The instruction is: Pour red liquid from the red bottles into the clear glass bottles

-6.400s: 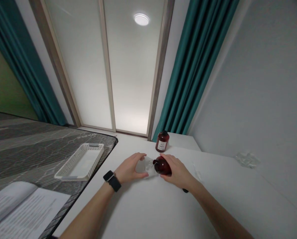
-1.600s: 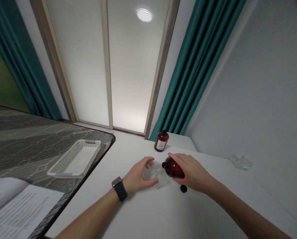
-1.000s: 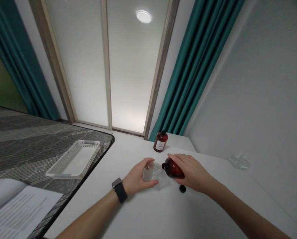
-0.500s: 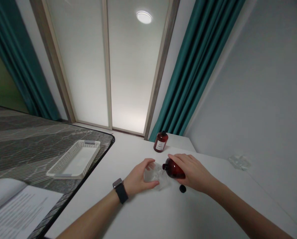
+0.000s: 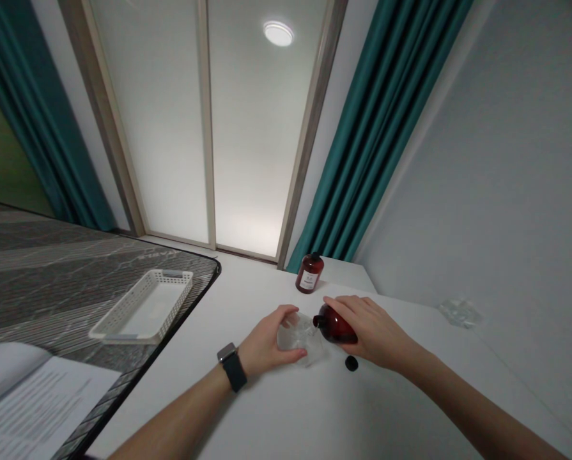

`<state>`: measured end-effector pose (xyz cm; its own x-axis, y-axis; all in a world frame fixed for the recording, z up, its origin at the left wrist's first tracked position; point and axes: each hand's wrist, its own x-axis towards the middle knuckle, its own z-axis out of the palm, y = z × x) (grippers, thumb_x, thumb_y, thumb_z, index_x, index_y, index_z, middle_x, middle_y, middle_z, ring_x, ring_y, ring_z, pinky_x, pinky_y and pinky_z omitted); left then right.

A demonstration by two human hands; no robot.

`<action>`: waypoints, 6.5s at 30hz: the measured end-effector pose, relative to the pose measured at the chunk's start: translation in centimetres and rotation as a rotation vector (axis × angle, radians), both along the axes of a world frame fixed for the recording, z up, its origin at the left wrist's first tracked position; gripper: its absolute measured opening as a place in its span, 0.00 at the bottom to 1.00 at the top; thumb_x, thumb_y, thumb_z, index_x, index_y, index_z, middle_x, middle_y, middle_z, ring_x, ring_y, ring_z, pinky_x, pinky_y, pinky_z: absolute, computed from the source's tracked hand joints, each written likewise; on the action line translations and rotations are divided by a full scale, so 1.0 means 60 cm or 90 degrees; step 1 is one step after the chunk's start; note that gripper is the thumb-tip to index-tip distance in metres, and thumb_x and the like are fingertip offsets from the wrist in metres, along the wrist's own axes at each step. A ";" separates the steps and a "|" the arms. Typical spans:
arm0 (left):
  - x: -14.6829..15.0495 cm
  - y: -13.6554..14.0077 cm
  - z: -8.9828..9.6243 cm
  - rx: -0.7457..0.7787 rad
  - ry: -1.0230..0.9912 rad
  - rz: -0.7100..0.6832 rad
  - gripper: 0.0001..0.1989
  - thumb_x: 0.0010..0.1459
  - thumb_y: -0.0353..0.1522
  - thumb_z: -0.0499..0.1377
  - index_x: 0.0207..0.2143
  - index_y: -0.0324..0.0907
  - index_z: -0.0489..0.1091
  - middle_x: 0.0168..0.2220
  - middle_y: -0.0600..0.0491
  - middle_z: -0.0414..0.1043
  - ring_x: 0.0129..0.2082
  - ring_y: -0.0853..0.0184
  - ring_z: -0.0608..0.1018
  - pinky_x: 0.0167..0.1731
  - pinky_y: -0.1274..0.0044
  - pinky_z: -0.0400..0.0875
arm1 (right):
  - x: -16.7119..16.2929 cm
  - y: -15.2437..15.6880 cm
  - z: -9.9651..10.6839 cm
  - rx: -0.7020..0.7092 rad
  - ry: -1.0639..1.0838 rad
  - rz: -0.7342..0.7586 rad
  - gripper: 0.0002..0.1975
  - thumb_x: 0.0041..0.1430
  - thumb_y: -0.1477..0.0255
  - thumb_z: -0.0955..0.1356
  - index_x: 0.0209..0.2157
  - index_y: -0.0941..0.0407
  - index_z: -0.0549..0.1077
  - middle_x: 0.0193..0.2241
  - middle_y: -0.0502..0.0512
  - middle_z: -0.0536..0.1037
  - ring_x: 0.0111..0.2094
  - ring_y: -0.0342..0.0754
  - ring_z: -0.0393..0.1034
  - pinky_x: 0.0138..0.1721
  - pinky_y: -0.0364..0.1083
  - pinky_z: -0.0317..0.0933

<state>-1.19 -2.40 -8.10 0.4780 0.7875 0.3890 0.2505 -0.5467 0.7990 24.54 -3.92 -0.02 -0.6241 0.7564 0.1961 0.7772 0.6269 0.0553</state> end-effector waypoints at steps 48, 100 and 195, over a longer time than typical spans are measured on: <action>-0.001 -0.003 -0.004 0.011 0.005 0.015 0.35 0.48 0.37 0.69 0.57 0.43 0.60 0.50 0.45 0.72 0.47 0.57 0.76 0.50 0.63 0.70 | -0.004 -0.002 0.009 0.019 0.003 0.017 0.35 0.53 0.73 0.72 0.61 0.53 0.60 0.53 0.63 0.74 0.50 0.59 0.69 0.48 0.57 0.63; 0.000 -0.004 0.001 -0.009 -0.008 -0.012 0.32 0.49 0.36 0.68 0.54 0.42 0.60 0.48 0.46 0.73 0.46 0.57 0.76 0.49 0.64 0.71 | -0.002 -0.005 0.011 0.035 -0.023 0.027 0.34 0.50 0.76 0.73 0.59 0.53 0.61 0.53 0.61 0.74 0.50 0.58 0.69 0.48 0.55 0.62; 0.001 -0.006 -0.002 -0.005 -0.015 -0.002 0.33 0.48 0.37 0.69 0.54 0.42 0.60 0.50 0.46 0.72 0.48 0.56 0.76 0.50 0.64 0.70 | -0.008 0.003 0.034 0.045 -0.106 0.048 0.39 0.46 0.76 0.75 0.59 0.52 0.61 0.52 0.58 0.74 0.50 0.58 0.68 0.49 0.55 0.60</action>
<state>-1.15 -2.73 -8.19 0.4716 0.7886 0.3947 0.2293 -0.5418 0.8086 24.07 -3.75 2.00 -0.7062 0.6948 0.1361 0.7050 0.6724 0.2252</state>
